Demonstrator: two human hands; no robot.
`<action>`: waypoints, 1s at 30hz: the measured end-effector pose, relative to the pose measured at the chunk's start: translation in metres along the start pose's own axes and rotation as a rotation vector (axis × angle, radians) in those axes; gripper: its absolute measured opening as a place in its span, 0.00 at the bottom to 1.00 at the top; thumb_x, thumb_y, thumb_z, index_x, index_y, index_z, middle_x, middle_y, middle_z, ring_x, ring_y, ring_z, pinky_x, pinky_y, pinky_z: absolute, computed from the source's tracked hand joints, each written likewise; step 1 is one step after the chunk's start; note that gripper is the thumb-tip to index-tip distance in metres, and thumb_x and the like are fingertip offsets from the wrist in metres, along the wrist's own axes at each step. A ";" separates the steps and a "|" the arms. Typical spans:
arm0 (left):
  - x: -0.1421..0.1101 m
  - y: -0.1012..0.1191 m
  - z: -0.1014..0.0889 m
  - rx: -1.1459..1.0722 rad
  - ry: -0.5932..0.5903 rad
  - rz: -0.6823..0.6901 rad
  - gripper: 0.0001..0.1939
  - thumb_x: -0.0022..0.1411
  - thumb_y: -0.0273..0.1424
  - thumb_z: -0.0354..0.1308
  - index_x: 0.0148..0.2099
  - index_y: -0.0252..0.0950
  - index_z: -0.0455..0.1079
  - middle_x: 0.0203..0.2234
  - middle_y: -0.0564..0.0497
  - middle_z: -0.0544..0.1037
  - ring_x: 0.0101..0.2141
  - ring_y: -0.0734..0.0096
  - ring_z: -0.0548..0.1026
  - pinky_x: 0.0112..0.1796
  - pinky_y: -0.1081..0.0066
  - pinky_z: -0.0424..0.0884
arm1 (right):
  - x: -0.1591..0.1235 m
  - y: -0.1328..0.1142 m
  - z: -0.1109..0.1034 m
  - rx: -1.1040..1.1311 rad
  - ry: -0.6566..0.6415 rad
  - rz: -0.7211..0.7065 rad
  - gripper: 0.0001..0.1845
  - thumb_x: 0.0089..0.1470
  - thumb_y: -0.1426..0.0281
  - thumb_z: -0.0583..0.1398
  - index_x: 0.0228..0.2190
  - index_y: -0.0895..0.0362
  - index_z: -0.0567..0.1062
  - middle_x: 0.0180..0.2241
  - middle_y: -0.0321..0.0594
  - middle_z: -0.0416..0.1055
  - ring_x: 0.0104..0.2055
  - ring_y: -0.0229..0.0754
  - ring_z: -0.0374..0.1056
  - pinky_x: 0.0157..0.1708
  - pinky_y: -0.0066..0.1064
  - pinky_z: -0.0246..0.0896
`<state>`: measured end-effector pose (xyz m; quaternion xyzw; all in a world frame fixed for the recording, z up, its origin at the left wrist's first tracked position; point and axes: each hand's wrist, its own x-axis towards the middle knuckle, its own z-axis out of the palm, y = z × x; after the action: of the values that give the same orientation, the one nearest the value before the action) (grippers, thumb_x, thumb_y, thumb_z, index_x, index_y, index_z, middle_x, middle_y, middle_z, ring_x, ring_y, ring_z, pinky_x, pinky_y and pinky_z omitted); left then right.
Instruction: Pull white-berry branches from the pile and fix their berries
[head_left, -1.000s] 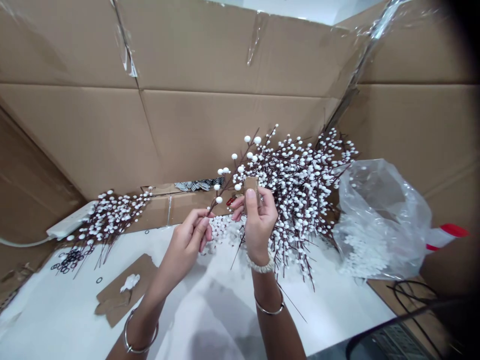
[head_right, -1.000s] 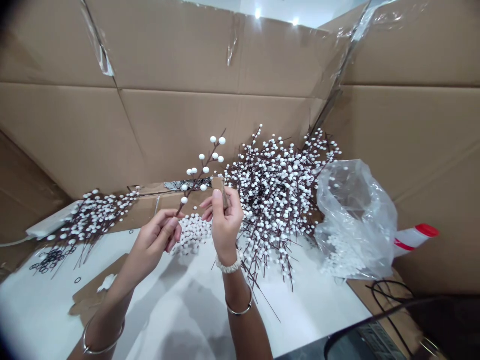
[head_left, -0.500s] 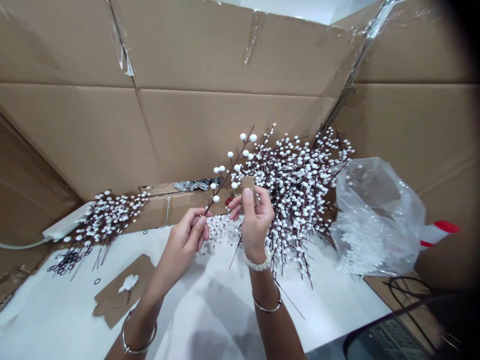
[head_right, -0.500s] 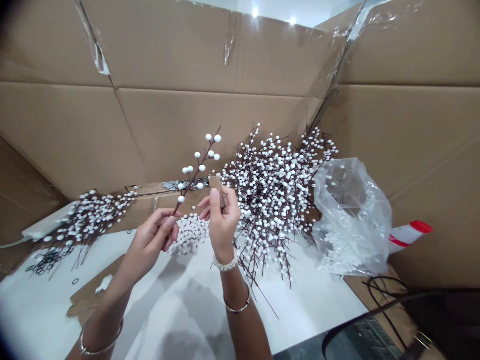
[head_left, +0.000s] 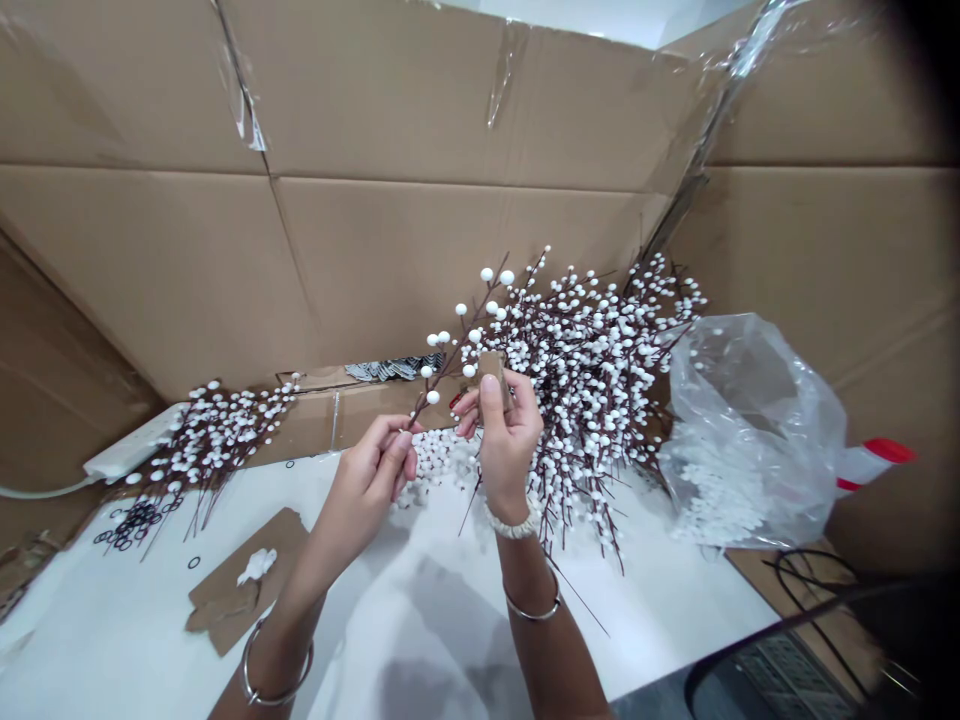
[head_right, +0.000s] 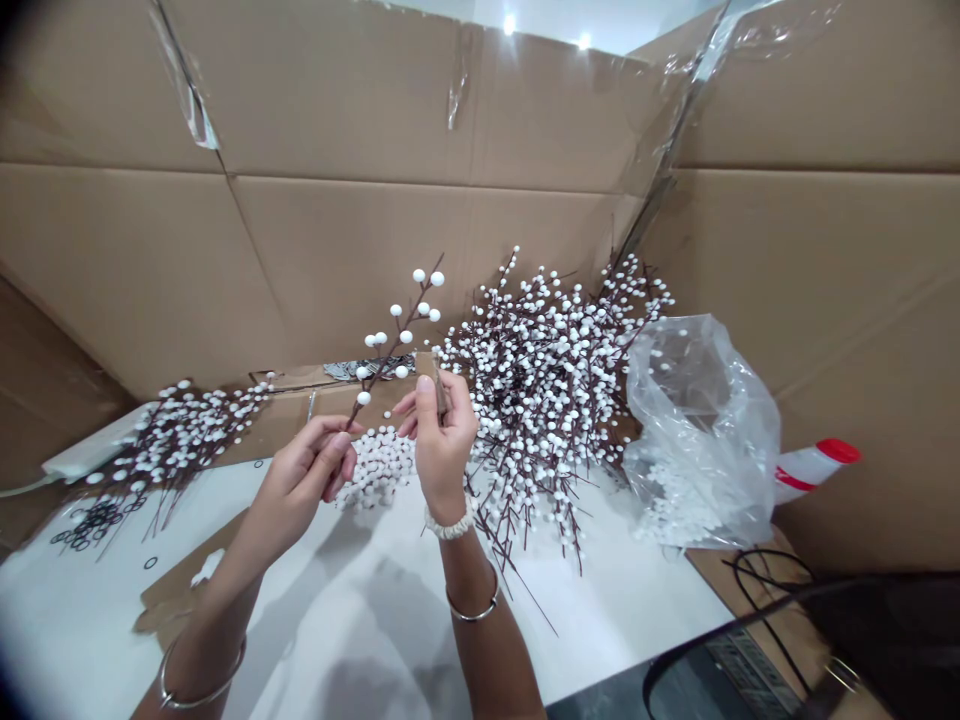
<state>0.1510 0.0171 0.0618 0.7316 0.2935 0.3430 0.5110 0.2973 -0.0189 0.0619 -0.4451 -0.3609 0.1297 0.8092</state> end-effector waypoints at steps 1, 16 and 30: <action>0.000 0.000 0.000 0.000 0.001 0.000 0.15 0.70 0.43 0.47 0.48 0.36 0.64 0.22 0.57 0.67 0.19 0.80 0.60 0.22 0.76 0.58 | 0.000 0.000 0.000 0.003 0.001 -0.001 0.09 0.62 0.61 0.57 0.36 0.54 0.68 0.22 0.29 0.72 0.16 0.30 0.62 0.16 0.22 0.57; -0.001 0.000 0.001 0.004 -0.004 0.004 0.15 0.70 0.42 0.46 0.48 0.37 0.63 0.22 0.58 0.67 0.19 0.80 0.60 0.22 0.77 0.58 | 0.001 0.001 0.000 0.019 -0.008 0.016 0.09 0.61 0.61 0.57 0.35 0.54 0.68 0.22 0.30 0.72 0.15 0.30 0.62 0.15 0.22 0.58; -0.001 0.003 0.000 -0.012 0.002 0.002 0.15 0.70 0.42 0.47 0.48 0.37 0.63 0.22 0.57 0.67 0.18 0.80 0.59 0.22 0.77 0.58 | 0.001 0.001 0.001 0.107 -0.069 0.111 0.11 0.60 0.59 0.58 0.35 0.54 0.67 0.21 0.30 0.72 0.14 0.30 0.61 0.14 0.21 0.56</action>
<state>0.1505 0.0159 0.0649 0.7282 0.2912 0.3461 0.5148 0.2974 -0.0172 0.0616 -0.4157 -0.3559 0.2085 0.8105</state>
